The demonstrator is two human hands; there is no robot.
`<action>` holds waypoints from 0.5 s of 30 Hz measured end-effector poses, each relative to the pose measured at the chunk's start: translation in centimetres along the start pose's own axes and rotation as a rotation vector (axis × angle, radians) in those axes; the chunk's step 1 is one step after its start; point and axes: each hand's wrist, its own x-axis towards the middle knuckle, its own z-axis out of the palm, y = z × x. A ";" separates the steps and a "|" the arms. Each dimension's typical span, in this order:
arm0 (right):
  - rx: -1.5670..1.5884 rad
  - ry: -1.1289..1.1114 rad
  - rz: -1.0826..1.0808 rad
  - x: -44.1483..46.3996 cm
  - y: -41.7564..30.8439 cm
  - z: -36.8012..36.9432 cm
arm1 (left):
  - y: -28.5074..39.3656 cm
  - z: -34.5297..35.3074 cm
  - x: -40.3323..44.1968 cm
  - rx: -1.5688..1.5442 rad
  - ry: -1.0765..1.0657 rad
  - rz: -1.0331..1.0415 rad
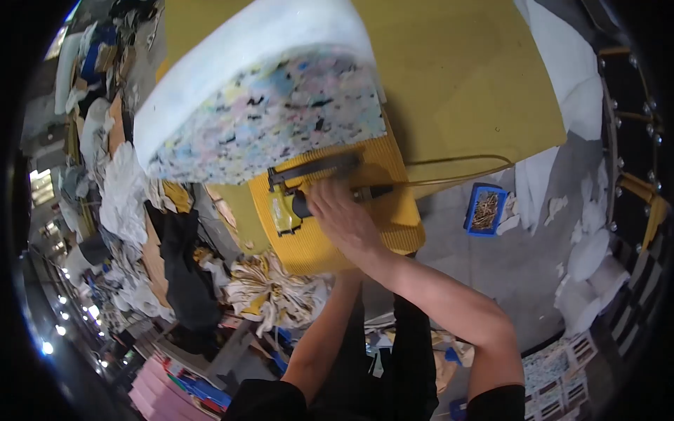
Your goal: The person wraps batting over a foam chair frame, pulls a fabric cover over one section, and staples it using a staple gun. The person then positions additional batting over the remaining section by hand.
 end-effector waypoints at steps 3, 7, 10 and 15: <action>0.282 0.099 -0.033 1.3 -1.7 1.2 | 0.8 2.0 0.5 -0.296 -0.090 0.108; 0.449 -0.126 0.122 1.1 -0.8 -2.4 | 0.3 3.5 -1.0 -0.637 -0.205 0.209; 0.688 -0.160 0.360 -5.0 2.8 -8.9 | -0.2 0.8 -7.0 -0.867 -0.313 0.272; 1.076 0.083 0.972 -22.4 7.9 -17.6 | 7.7 6.6 -14.6 -0.692 -0.524 0.575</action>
